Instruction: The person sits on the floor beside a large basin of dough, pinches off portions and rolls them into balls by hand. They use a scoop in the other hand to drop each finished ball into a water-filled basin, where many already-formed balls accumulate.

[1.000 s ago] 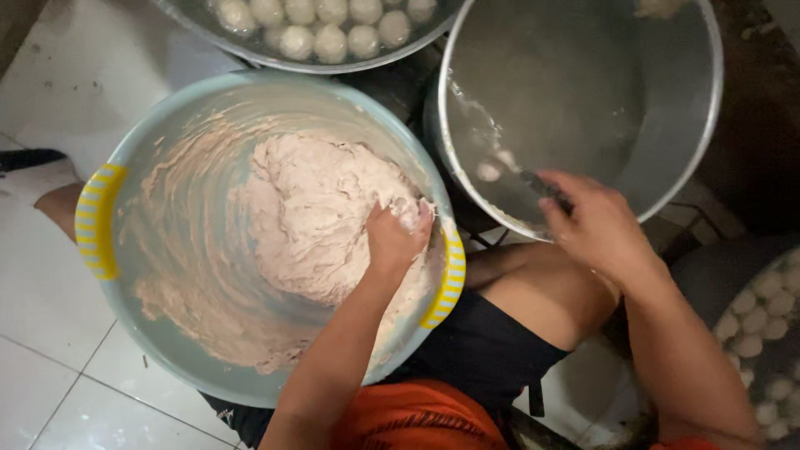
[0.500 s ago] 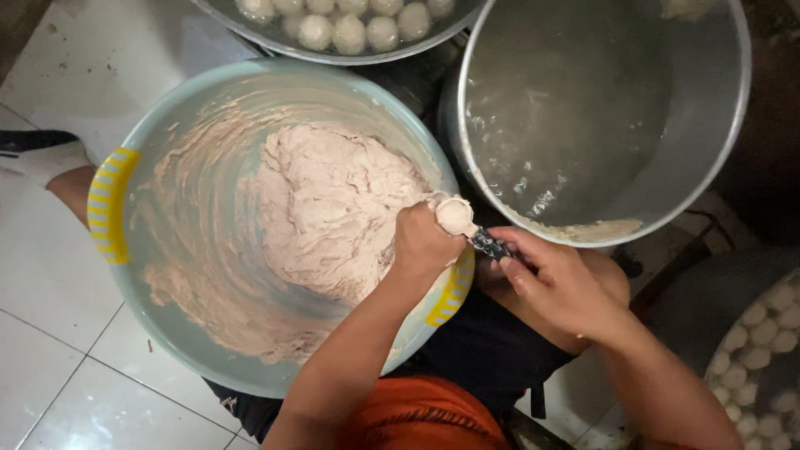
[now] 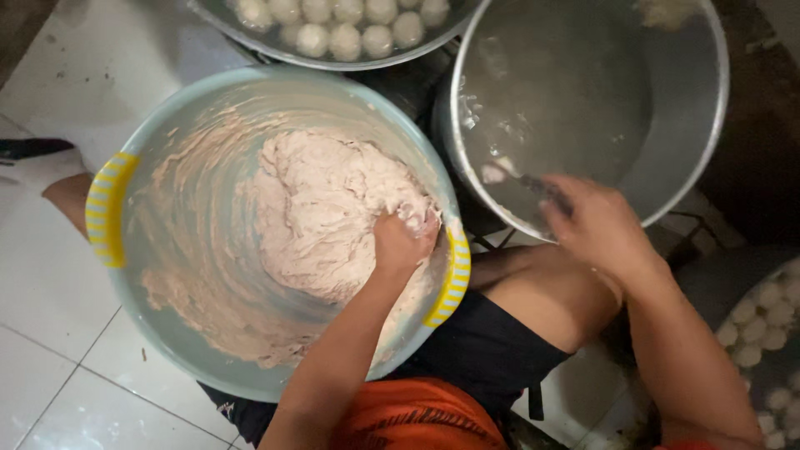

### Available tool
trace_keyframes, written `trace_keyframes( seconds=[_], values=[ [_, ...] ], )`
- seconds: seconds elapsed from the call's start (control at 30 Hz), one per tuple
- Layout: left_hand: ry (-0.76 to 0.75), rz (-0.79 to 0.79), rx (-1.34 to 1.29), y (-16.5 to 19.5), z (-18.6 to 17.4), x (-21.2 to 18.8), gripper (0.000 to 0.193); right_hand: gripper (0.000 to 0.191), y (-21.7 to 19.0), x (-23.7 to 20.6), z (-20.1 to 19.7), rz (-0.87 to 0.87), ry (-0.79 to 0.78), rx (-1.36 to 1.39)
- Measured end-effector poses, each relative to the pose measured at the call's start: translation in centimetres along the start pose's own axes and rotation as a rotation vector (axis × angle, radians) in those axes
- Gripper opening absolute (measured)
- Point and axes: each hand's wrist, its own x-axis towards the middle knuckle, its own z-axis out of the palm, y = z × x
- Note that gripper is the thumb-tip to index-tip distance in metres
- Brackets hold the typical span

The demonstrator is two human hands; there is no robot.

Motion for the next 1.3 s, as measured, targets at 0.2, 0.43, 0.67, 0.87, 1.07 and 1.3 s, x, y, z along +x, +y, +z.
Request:
trace_keyframes(
  seconds=[0.2,0.43,0.67,0.87,1.07,1.3],
  values=[
    [0.039,0.058,0.017,1.6,0.0,-0.1,0.019,0.042,-1.2,-2.6,-0.2,0.175,-0.08,0.431],
    [-0.025,0.047,-0.152,4.2,-1.0,0.6,0.026,0.043,-5.3,-4.9,1.9,0.108,-0.223,0.204],
    [-0.311,-0.323,0.12,3.9,-1.9,1.5,0.036,0.04,-3.1,-3.5,4.0,0.223,-0.463,0.807],
    [0.191,-0.525,0.107,-3.6,-7.7,-0.7,0.048,0.043,-0.8,-1.9,2.4,0.181,-0.413,0.851],
    [0.364,-0.669,-0.111,-4.9,-3.3,-2.2,0.048,0.044,1.2,2.3,1.8,0.4,-0.239,0.655],
    [-0.106,-0.269,-0.147,0.7,-1.9,1.7,0.022,0.044,1.9,4.1,2.5,0.096,0.011,-0.003]
  ],
)
